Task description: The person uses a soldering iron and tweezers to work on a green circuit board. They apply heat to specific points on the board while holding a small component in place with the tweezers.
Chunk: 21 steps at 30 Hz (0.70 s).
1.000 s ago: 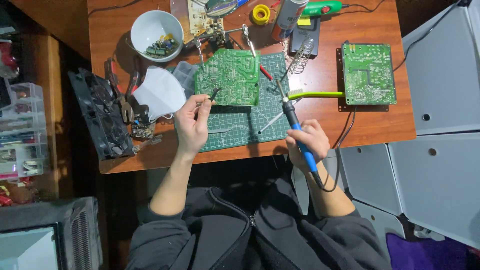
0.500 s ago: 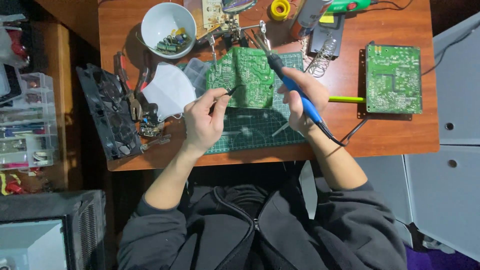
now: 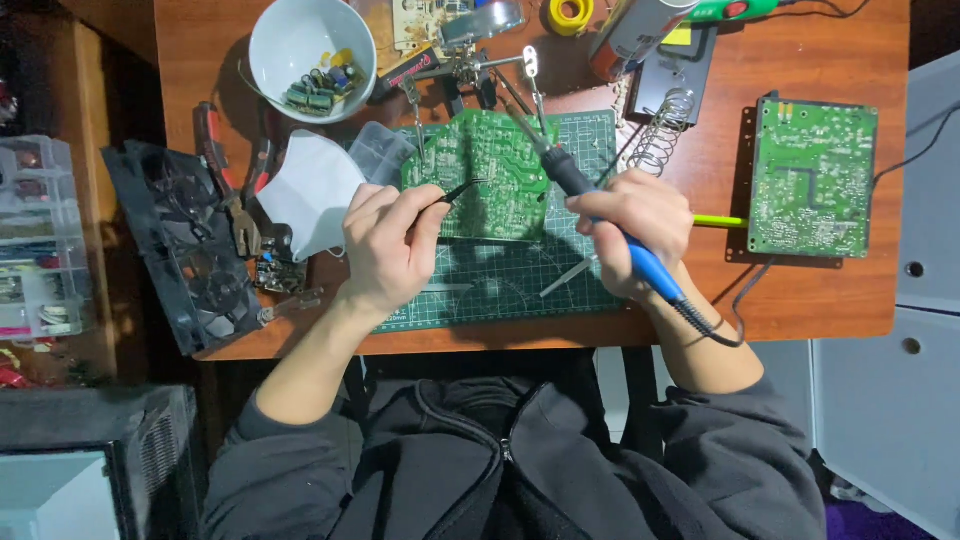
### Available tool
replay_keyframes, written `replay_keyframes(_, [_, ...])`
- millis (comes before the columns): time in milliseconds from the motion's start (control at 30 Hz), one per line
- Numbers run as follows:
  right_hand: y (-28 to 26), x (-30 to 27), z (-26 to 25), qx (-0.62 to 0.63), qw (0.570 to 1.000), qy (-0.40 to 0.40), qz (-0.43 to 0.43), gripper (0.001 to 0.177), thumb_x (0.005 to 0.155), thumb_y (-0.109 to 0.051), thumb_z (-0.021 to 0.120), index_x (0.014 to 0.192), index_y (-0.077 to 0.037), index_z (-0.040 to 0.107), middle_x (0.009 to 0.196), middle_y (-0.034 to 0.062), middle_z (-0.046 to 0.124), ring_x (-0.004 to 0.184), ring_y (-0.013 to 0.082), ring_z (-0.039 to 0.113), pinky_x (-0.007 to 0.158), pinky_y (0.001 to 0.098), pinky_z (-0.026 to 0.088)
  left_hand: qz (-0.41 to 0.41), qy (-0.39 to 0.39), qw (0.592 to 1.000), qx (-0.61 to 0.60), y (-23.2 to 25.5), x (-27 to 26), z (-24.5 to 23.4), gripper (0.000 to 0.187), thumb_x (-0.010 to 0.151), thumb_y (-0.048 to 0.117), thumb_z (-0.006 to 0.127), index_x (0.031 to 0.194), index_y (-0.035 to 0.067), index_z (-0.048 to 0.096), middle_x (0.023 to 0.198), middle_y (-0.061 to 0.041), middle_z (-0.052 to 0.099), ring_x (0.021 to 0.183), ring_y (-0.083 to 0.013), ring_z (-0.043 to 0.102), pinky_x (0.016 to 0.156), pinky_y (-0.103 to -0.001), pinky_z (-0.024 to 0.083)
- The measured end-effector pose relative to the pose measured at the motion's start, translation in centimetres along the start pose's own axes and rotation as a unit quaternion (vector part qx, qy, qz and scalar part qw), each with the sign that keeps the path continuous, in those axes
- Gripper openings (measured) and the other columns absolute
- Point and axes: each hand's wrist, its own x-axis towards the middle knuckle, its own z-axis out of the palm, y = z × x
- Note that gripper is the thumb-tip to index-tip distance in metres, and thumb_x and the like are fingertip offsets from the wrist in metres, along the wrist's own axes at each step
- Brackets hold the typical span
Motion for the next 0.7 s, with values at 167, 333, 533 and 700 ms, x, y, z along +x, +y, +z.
replay_keyframes(167, [0.2,-1.0,-0.6,0.029,0.997,-0.01,0.073,0.066,0.098,-0.046,0.039,0.104,0.009,0.075,0.062,0.0048,0.063,0.05,0.0157,0.061,0.054,0.029,0.053,0.01,-0.009,1.0,0.0,-0.5,1.2,-0.3,0.015,0.101,0.016,0.061,0.094,0.006,0.071,0.047,0.002,0.039,0.048,-0.0197,0.052,0.069,-0.03,0.049])
replay_keyframes(333, [0.0,-0.8,-1.4,-0.018,0.998,-0.007,0.063,0.054,0.1,-0.035,0.042,0.096,0.005,0.077,0.056,0.0031,0.059,0.047,0.0173,0.056,0.054,0.0298,0.051,0.004,-0.012,1.0,-0.011,-0.9,0.8,0.3,0.016,0.101,0.015,0.06,0.092,0.006,0.07,0.046,0.001,0.04,0.047,-0.021,0.053,0.068,-0.03,0.049])
replay_keyframes(533, [-0.4,-0.4,-1.5,-0.024,0.997,0.008,0.071,0.051,0.099,-0.031,0.043,0.095,0.007,0.077,0.054,0.0048,0.059,0.047,0.0188,0.057,0.055,0.0319,0.051,0.004,-0.018,1.0,-0.015,-1.3,0.2,0.6,0.015,0.1,0.016,0.061,0.092,0.007,0.07,0.048,0.001,0.042,0.048,-0.0194,0.053,0.068,-0.03,0.049])
replay_keyframes(700, [-0.8,-1.8,-2.9,-0.146,0.989,-0.021,0.032,0.065,0.099,-0.041,0.038,0.107,0.009,0.078,0.061,0.0081,0.06,0.053,0.0233,0.06,0.055,0.0345,0.05,0.011,-0.01,1.0,-0.009,-1.4,-0.2,0.6,0.013,0.099,0.015,0.063,0.092,0.007,0.07,0.05,-0.002,0.044,0.049,-0.0217,0.054,0.066,-0.031,0.048])
